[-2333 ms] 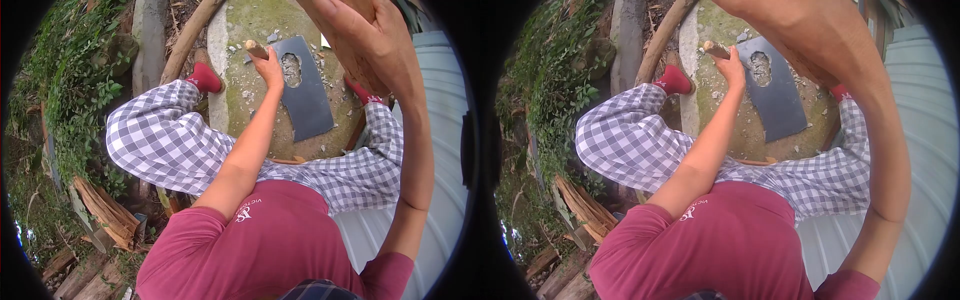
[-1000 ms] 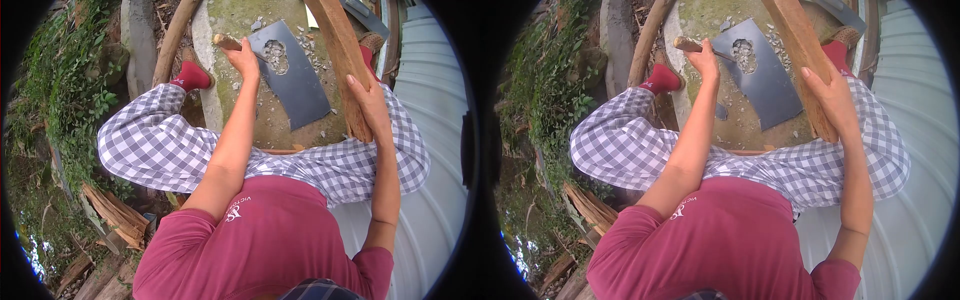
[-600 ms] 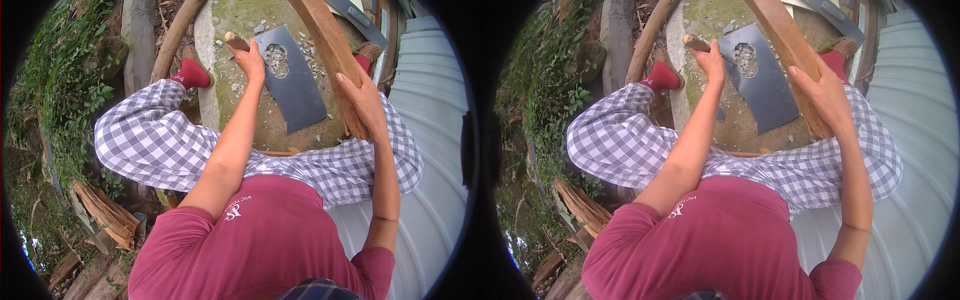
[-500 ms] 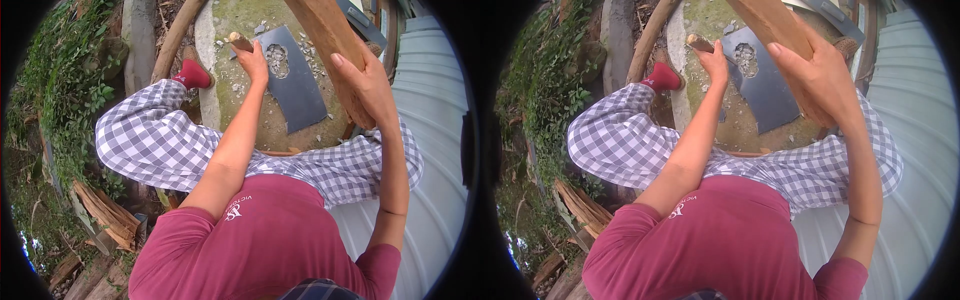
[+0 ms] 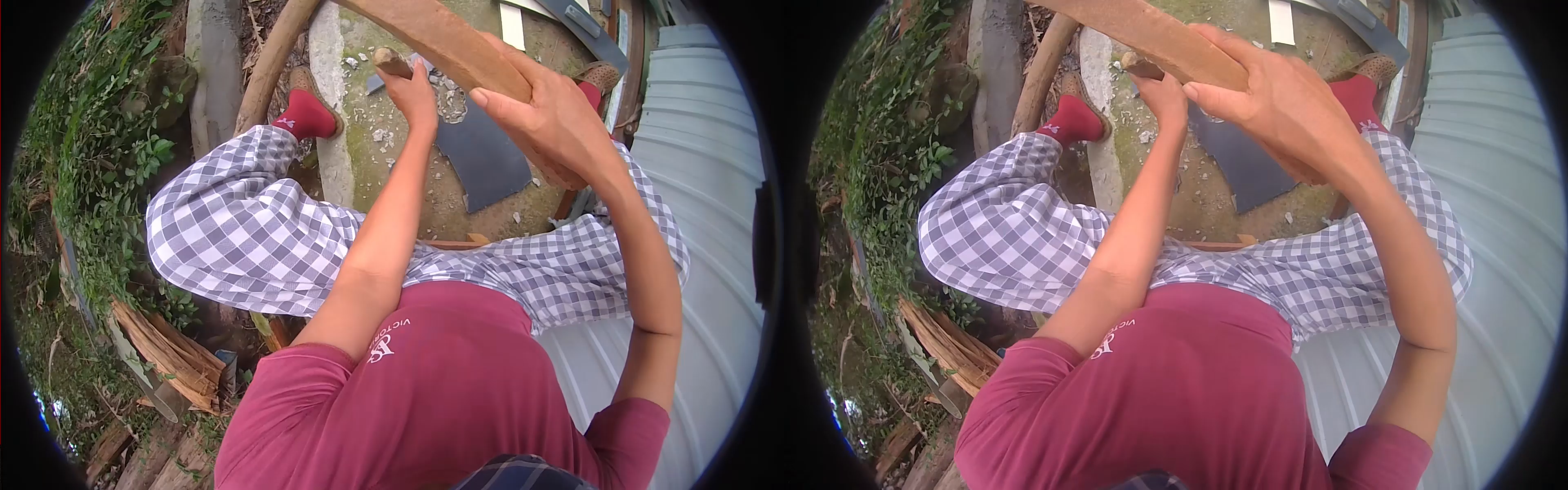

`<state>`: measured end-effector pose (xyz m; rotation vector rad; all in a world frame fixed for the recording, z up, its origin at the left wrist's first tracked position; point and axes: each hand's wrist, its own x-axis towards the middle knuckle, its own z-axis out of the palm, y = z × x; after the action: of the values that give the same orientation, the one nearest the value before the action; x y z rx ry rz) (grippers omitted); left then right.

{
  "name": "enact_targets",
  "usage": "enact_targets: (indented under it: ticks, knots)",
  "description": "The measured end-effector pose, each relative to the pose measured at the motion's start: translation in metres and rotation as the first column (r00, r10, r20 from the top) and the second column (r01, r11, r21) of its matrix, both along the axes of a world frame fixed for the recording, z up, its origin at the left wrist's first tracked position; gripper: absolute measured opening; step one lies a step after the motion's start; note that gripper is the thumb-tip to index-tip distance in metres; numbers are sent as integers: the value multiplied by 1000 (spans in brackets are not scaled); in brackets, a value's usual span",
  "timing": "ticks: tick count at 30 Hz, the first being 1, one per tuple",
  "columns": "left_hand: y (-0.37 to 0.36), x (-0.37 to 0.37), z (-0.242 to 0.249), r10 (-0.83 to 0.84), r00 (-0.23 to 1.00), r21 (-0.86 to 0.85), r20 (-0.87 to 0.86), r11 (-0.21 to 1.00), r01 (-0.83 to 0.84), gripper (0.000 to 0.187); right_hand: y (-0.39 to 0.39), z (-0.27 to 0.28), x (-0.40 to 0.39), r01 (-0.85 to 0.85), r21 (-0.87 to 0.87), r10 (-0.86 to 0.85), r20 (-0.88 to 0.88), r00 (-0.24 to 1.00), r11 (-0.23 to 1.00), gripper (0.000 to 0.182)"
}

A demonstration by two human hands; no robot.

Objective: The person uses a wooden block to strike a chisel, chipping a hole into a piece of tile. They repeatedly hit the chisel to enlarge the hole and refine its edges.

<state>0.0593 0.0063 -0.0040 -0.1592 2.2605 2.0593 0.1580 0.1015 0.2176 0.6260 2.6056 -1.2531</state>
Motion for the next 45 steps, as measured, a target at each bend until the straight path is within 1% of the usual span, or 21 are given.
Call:
enact_targets:
  ticks: [1,2,4,5,7,8,10,13,14,17,18,19,21,23,26,30,32,39,41,43,45]
  knots:
    - [0,-10,1,26,999,-6,-20,1000,-26,63,-2,10,6,62,-15,-63,-42,997,998,66]
    - [-5,-16,0,29,999,-15,-24,999,-29,63,-4,12,15,60,-24,-61,-46,997,998,66]
    - [-8,-36,3,-9,1000,-14,-29,1000,9,68,5,10,31,269,-202,-299,-133,945,942,68]
    - [-10,-41,0,-5,999,-21,-35,1000,4,68,8,7,41,264,-210,-296,-136,946,941,68]
    - [-12,-43,-8,14,996,-135,-83,991,-25,71,14,-6,64,387,-304,-425,-67,903,871,68]
    - [-13,-40,-15,6,997,-144,-80,989,-17,71,16,-14,74,394,-311,-432,-60,900,865,68]
    - [-15,-33,-26,7,999,-180,-48,983,-15,72,17,-35,96,477,-382,-509,19,860,792,66]
    - [-16,-26,-26,-59,997,-207,-48,977,48,73,19,-70,116,539,-390,-579,19,815,746,63]
    - [-15,-25,-24,-72,996,-219,-54,974,58,73,20,-73,119,550,-340,-574,35,818,763,62]
    - [-14,-21,-23,-124,992,-198,-8,973,120,73,22,-66,117,567,-422,-605,55,795,707,63]
    - [-13,-19,-24,-121,993,-211,-14,971,115,72,23,-65,115,545,-425,-598,13,802,723,64]
    - [-11,-17,-23,-114,993,-223,-20,969,107,71,22,-63,113,553,-425,-606,14,795,716,64]
    - [-9,-11,-23,-129,992,-215,-11,969,123,70,19,-62,111,532,-389,-601,-71,796,752,65]
    - [-7,-4,-22,-142,986,-236,-89,964,118,71,18,-65,113,534,-401,-604,-63,794,744,67]
    - [-5,1,-19,-127,986,-238,-104,966,100,72,17,-71,116,521,-396,-589,-64,806,756,70]
    - [-4,4,-14,-116,988,-268,-98,960,86,73,16,-75,115,509,-367,-564,-54,824,779,73]
    - [-4,6,-11,-129,984,-328,-126,941,82,74,16,-78,113,512,-363,-566,-53,823,778,72]
    - [-3,11,-5,-151,985,-361,-86,926,111,76,17,-84,110,525,-333,-565,-28,825,783,72]
    - [1,13,-1,-124,986,-372,-115,925,73,75,19,-62,98,486,-319,-535,-80,841,813,72]
    - [0,13,-3,-137,985,-369,-103,925,90,74,19,-32,83,453,-309,-505,-115,855,836,71]
    - [0,14,-6,-150,985,-362,-87,926,109,73,20,-1,65,312,-367,-414,-240,878,876,68]
